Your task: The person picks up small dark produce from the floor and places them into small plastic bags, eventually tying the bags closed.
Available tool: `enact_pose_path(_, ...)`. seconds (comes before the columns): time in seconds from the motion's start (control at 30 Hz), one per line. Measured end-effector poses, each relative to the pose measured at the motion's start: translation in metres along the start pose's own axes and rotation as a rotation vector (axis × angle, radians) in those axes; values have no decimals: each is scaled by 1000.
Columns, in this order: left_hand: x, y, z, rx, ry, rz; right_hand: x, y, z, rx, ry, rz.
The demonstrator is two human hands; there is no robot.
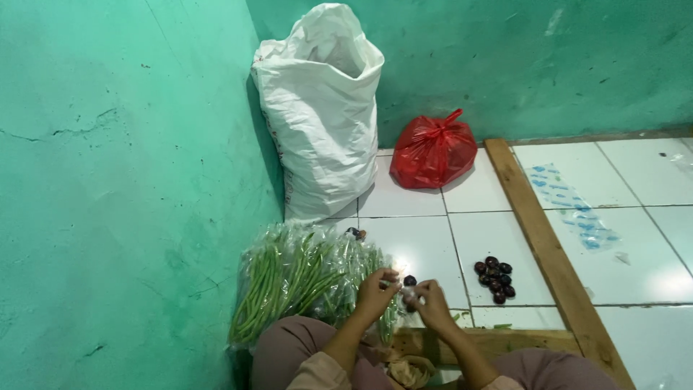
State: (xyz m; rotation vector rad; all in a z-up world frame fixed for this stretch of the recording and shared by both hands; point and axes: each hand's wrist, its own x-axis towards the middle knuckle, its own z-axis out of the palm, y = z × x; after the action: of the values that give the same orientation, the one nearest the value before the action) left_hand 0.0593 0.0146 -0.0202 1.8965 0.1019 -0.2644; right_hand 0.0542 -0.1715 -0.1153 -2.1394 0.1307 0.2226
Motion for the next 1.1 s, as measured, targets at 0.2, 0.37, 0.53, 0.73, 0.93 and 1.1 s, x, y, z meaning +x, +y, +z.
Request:
enact_pose_path(0.2,26,-22,22,-195,-26,-157,31,-56,-19,139,198,49)
enact_pose_path(0.37,55,-38,28,-419,3,-223,64,-86,-6,256,239,120)
enact_pose_path(0.53,81,-42,26,-688,107,-321,119,-81,25,404,276,145)
enact_pose_path(0.73,75,-14,11,-935,198,-472,195,-51,75,70,245,-169)
enact_pose_path(0.93,100,-42,15,-1086,262,-513,247,-41,124,18,260,-265)
enact_pose_path(1.1,97,-33,8,-1158,259,-549,266,-31,151,-222,38,-485)
